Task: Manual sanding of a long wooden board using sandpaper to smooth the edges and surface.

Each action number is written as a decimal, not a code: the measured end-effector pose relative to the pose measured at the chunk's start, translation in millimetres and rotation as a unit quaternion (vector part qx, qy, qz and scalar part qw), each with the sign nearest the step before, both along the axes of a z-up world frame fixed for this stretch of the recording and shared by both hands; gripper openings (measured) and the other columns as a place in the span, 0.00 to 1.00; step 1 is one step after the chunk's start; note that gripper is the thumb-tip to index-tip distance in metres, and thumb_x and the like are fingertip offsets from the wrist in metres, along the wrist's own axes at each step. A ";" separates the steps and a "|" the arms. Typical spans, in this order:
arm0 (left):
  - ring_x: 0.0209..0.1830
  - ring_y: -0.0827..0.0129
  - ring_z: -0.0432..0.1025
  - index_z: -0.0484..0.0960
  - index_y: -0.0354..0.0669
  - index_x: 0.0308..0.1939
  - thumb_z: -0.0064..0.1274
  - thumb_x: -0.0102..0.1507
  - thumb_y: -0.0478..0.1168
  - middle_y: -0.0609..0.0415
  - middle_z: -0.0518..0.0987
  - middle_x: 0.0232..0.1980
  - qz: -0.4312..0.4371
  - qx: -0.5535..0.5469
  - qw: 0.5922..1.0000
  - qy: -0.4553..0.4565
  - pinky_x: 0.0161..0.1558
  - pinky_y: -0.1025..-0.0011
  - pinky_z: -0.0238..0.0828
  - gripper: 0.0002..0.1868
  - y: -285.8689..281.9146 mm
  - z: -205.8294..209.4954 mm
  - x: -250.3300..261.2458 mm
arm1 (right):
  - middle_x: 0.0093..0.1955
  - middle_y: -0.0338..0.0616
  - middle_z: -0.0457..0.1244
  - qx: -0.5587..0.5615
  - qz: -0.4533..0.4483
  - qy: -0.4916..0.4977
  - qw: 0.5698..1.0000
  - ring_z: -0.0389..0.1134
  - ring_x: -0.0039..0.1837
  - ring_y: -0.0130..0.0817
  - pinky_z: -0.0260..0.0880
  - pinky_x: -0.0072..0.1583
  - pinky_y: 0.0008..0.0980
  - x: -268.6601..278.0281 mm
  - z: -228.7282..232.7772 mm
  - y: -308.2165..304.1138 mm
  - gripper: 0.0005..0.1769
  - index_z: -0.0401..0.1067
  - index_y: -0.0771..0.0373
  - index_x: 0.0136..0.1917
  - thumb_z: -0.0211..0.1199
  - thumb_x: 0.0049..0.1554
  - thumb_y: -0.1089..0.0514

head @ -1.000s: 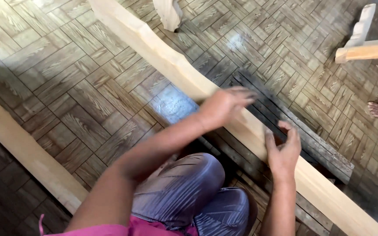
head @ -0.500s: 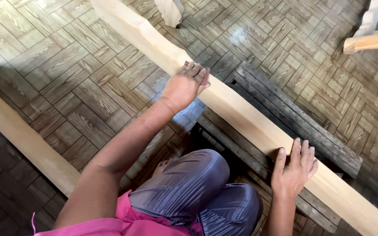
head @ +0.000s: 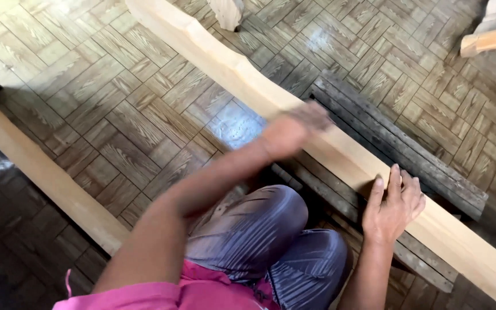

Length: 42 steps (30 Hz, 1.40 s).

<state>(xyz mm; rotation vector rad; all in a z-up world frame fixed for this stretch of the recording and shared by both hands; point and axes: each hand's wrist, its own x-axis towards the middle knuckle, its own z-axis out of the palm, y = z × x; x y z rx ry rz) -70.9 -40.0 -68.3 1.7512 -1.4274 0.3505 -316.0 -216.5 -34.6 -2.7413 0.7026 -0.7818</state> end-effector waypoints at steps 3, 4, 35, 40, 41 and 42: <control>0.67 0.59 0.68 0.83 0.37 0.52 0.41 0.62 0.24 0.46 0.76 0.63 0.102 -0.006 0.977 0.185 0.78 0.60 0.54 0.20 83.0 -20.1 70.9 | 0.73 0.63 0.59 -0.044 0.011 -0.021 0.999 0.52 0.77 0.65 0.41 0.73 0.65 -2.2 -7.3 -1.8 0.33 0.69 0.65 0.77 0.42 0.74 0.39; 0.67 0.59 0.68 0.83 0.37 0.52 0.41 0.62 0.24 0.46 0.76 0.63 0.097 -0.001 0.978 0.185 0.78 0.60 0.54 0.20 88.7 -15.1 71.2 | 0.73 0.63 0.59 -0.040 0.005 -0.020 0.999 0.52 0.77 0.65 0.41 0.73 0.65 -1.4 -7.6 -1.6 0.33 0.69 0.65 0.77 0.42 0.74 0.39; 0.61 0.57 0.69 0.80 0.45 0.57 0.47 0.67 0.45 0.50 0.79 0.57 -0.014 0.085 0.994 -0.071 0.70 0.59 0.58 0.17 -61.6 18.5 -70.6 | 0.65 0.60 0.59 -0.087 -0.004 -0.003 0.996 0.53 0.73 0.62 0.43 0.70 0.66 0.3 -10.6 -2.0 0.31 0.69 0.62 0.75 0.43 0.74 0.39; 0.67 0.60 0.68 0.74 0.55 0.64 0.53 0.66 0.54 0.55 0.74 0.65 -0.026 0.145 0.968 -0.204 0.74 0.60 0.57 0.24 -79.7 3.2 -72.1 | 0.65 0.60 0.59 -0.091 0.008 0.002 0.996 0.53 0.73 0.60 0.46 0.69 0.65 1.8 -9.2 -4.5 0.40 0.68 0.64 0.76 0.35 0.73 0.31; 0.67 0.60 0.69 0.75 0.51 0.63 0.52 0.65 0.43 0.55 0.75 0.63 -0.055 0.132 0.969 -0.200 0.75 0.59 0.55 0.22 -67.6 2.9 -56.3 | 0.65 0.60 0.58 -0.086 0.004 0.000 0.996 0.53 0.73 0.60 0.44 0.70 0.65 2.2 -9.2 -4.4 0.39 0.68 0.64 0.76 0.36 0.74 0.32; 0.66 0.60 0.69 0.76 0.47 0.63 0.50 0.64 0.32 0.54 0.76 0.62 -0.084 0.118 0.970 -0.195 0.75 0.59 0.53 0.22 -54.4 2.4 -40.7 | 0.65 0.60 0.58 -0.081 0.002 -0.002 0.997 0.53 0.72 0.59 0.43 0.70 0.65 2.8 -9.5 -3.7 0.38 0.69 0.65 0.75 0.36 0.75 0.34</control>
